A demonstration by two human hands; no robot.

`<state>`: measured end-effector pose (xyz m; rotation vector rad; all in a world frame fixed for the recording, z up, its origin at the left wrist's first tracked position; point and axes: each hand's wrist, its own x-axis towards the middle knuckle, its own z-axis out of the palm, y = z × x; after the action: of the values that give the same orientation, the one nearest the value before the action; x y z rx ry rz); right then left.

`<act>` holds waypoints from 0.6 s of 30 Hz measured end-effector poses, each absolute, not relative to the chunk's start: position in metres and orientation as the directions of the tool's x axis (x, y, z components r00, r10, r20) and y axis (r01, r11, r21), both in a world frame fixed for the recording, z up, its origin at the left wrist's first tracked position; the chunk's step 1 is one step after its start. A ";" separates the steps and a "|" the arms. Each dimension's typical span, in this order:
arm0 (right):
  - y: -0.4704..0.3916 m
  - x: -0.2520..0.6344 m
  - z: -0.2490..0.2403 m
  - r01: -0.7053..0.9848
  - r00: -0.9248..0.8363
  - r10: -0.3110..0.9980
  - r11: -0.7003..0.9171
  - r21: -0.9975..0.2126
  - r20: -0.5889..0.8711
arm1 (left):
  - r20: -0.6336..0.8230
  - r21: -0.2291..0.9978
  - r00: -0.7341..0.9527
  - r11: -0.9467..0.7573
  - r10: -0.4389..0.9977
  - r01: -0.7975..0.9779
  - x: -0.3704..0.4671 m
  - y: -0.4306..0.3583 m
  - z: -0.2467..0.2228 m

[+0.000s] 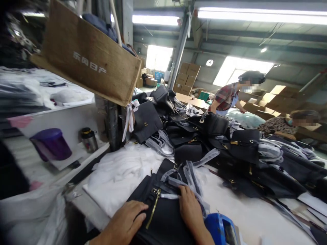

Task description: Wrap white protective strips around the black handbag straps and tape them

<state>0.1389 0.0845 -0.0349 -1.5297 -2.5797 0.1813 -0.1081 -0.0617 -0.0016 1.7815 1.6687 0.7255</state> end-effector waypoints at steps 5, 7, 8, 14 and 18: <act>0.083 0.135 -0.011 0.879 -0.473 0.872 0.460 -0.123 -0.122 | -0.036 0.851 0.035 0.012 0.999 0.525 -0.106 -0.056 -0.007; 0.067 0.120 0.002 0.852 -0.500 0.858 0.462 -0.245 -0.119 | -0.075 0.885 0.002 0.065 0.997 0.461 -0.110 -0.054 -0.013; 0.057 0.111 0.007 0.812 -0.536 0.836 0.471 -0.345 -0.119 | -0.086 0.897 -0.020 0.086 0.996 0.434 -0.112 -0.053 -0.016; 0.019 0.056 -0.005 0.501 -0.495 0.831 0.033 -0.865 -0.255 | -0.004 0.972 -0.043 0.014 0.999 0.235 -0.107 -0.063 -0.013; 0.024 0.038 -0.016 0.159 -0.386 0.840 -0.346 -0.925 -0.381 | 0.101 0.994 -0.078 -0.098 0.992 0.045 -0.103 -0.066 -0.009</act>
<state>0.0377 0.0243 -0.0162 -1.3276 -1.3823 1.7841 -0.1029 -0.0661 -0.0095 1.2749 1.2506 1.3227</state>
